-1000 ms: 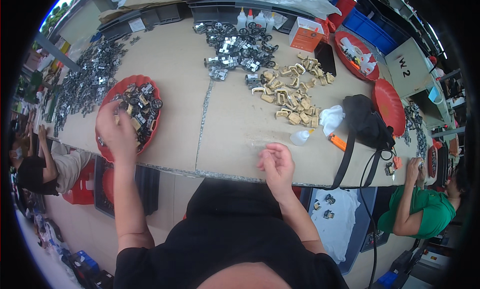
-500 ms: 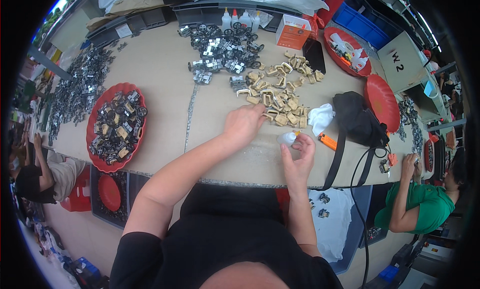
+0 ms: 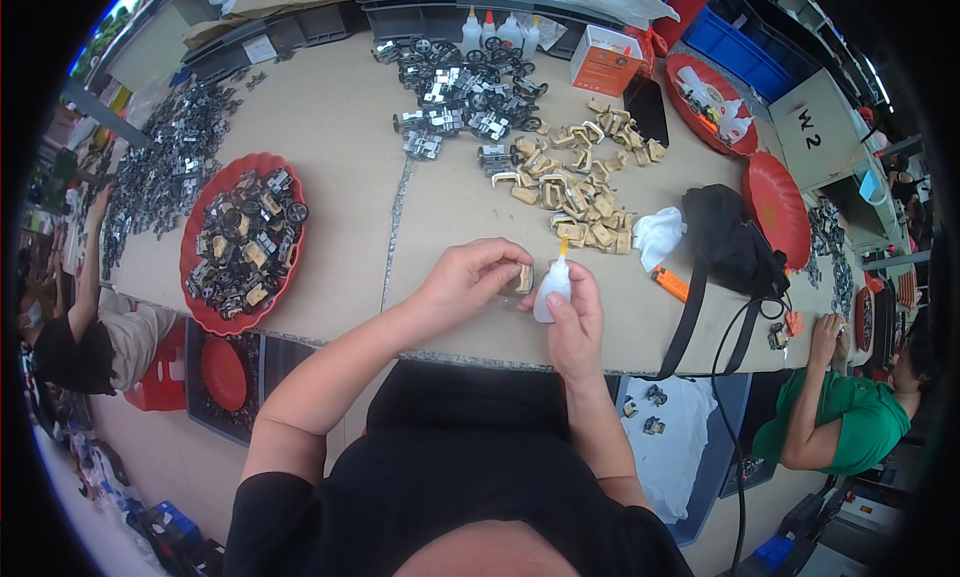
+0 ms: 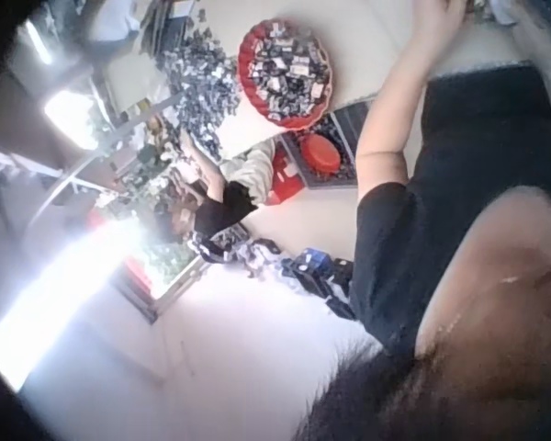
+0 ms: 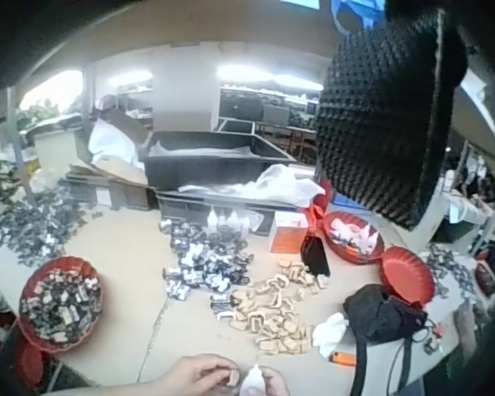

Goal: The person applies glue from a bottle to plastic inserts, then assembles them into metal housings by hand.

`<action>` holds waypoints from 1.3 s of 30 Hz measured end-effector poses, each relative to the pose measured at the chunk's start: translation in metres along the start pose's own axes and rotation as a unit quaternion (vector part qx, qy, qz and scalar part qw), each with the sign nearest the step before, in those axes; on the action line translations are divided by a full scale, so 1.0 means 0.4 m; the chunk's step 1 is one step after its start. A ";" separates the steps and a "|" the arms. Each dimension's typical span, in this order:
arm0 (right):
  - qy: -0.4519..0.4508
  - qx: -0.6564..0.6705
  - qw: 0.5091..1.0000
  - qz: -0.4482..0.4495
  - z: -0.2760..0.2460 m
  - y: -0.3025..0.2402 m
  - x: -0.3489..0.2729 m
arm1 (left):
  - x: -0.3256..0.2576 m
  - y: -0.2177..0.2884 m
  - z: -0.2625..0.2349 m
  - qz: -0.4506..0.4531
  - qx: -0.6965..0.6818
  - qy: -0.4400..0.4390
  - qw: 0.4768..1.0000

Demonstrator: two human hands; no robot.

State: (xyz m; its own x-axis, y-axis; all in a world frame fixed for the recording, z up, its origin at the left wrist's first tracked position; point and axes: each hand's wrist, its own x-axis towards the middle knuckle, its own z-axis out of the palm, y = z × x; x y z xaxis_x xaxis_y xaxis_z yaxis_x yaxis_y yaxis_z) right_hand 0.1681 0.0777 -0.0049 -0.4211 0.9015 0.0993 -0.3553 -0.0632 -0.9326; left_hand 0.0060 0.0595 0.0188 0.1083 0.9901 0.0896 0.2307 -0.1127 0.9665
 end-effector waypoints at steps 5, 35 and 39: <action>-0.023 0.028 0.999 0.004 0.030 0.023 -0.007 | -0.043 -0.005 0.003 -0.098 -0.257 0.005 0.962; 0.061 0.032 0.997 -0.022 -0.011 0.011 0.004 | -0.075 -0.058 -0.035 -0.190 -0.274 0.034 0.942; 0.044 -0.085 0.993 -0.071 0.008 0.007 -0.008 | -0.080 -0.066 -0.035 -0.191 -0.259 0.030 0.946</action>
State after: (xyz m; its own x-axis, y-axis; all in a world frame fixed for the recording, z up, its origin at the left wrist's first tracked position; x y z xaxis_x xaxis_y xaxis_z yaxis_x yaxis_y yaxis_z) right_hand 0.1657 0.0733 -0.0064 -0.3001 0.9304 0.2104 -0.2569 0.1336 -0.9571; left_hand -0.0171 0.0320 -0.0063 0.0535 0.9550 -0.2916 -0.2655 0.2951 0.9178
